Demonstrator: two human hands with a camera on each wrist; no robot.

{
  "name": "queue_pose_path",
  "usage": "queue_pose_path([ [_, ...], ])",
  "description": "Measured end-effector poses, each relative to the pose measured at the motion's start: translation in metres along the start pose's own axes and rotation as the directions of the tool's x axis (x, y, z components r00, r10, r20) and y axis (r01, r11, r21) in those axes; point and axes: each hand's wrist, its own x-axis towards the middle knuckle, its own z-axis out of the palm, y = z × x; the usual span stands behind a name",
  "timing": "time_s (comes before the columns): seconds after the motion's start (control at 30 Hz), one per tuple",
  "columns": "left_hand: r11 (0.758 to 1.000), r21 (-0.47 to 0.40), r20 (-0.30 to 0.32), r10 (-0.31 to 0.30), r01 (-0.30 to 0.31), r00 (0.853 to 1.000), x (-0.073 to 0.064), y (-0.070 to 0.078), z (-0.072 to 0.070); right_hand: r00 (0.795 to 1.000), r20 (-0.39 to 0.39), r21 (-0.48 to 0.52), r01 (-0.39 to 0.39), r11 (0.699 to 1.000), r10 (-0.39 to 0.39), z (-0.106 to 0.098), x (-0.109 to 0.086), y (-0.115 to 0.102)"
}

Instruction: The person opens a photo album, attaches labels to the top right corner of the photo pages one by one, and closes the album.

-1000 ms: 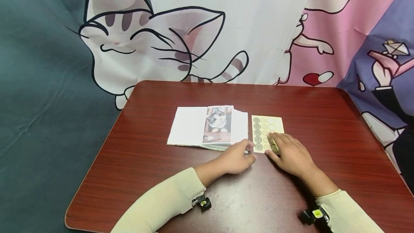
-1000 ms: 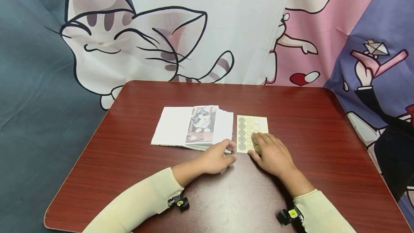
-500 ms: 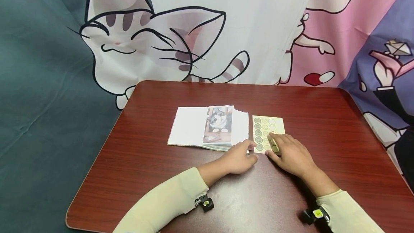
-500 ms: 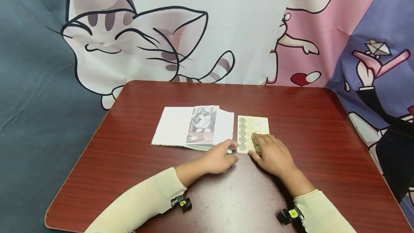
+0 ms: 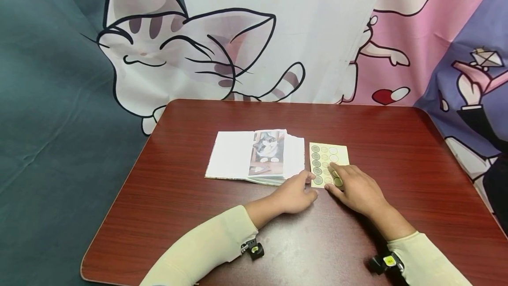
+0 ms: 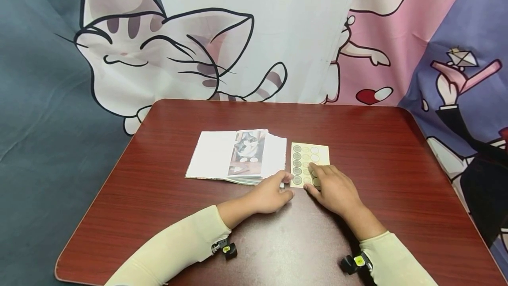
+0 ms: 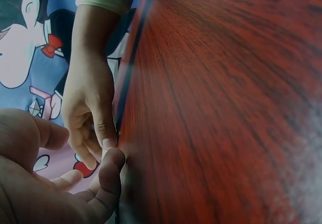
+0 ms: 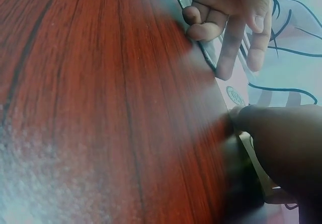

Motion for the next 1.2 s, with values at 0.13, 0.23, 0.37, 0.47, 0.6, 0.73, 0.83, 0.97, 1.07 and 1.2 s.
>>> queue_pose_path([
  [0.13, 1.0, -0.002, -0.003, -0.019, 0.019, 1.0, 0.002, 0.0, 0.002, 1.0, 0.012, -0.006, -0.009, 1.0, 0.009, -0.001, 0.0, -0.001],
  [0.23, 0.999, -0.017, -0.009, -0.03, 0.03, 1.0, 0.003, 0.0, 0.003, 1.0, 0.022, -0.009, -0.018, 1.0, 0.019, -0.002, 0.0, -0.001],
  [0.37, 0.999, -0.036, -0.037, -0.026, 0.025, 0.999, 0.005, -0.001, 0.005, 0.998, 0.041, 0.001, -0.042, 0.999, 0.042, -0.003, 0.0, -0.001],
  [0.47, 0.998, -0.055, -0.071, -0.011, 0.007, 0.997, 0.006, -0.001, 0.006, 0.996, 0.058, 0.026, -0.07, 0.997, 0.068, -0.004, 0.0, -0.002],
  [0.6, 0.996, -0.094, -0.109, -0.004, -0.006, 0.994, 0.007, -0.001, 0.008, 0.992, 0.074, 0.08, -0.103, 0.991, 0.097, -0.007, 0.001, -0.003],
  [0.73, 0.985, -0.171, -0.139, -0.026, 0.002, 0.99, 0.011, 0.0, 0.013, 0.989, 0.08, 0.13, -0.132, 0.983, 0.122, -0.008, 0.001, -0.004],
  [0.83, 0.961, -0.276, -0.153, -0.067, 0.023, 0.986, 0.014, 0.0, 0.017, 0.986, 0.08, 0.153, -0.16, 0.975, 0.149, -0.008, 0.0, -0.005],
  [0.97, 0.892, -0.448, -0.16, -0.153, 0.066, 0.975, 0.019, 0.003, 0.021, 0.98, 0.077, 0.171, -0.192, 0.966, 0.181, -0.01, 0.0, -0.007],
  [1.07, 0.811, -0.578, -0.151, -0.218, 0.093, 0.964, 0.022, 0.006, 0.023, 0.977, 0.078, 0.179, -0.208, 0.962, 0.197, -0.01, -0.001, -0.008],
  [1.2, 0.7, -0.703, -0.111, -0.276, 0.121, 0.955, 0.025, 0.009, 0.026, 0.974, 0.08, 0.191, -0.222, 0.956, 0.21, -0.01, -0.001, -0.008],
])
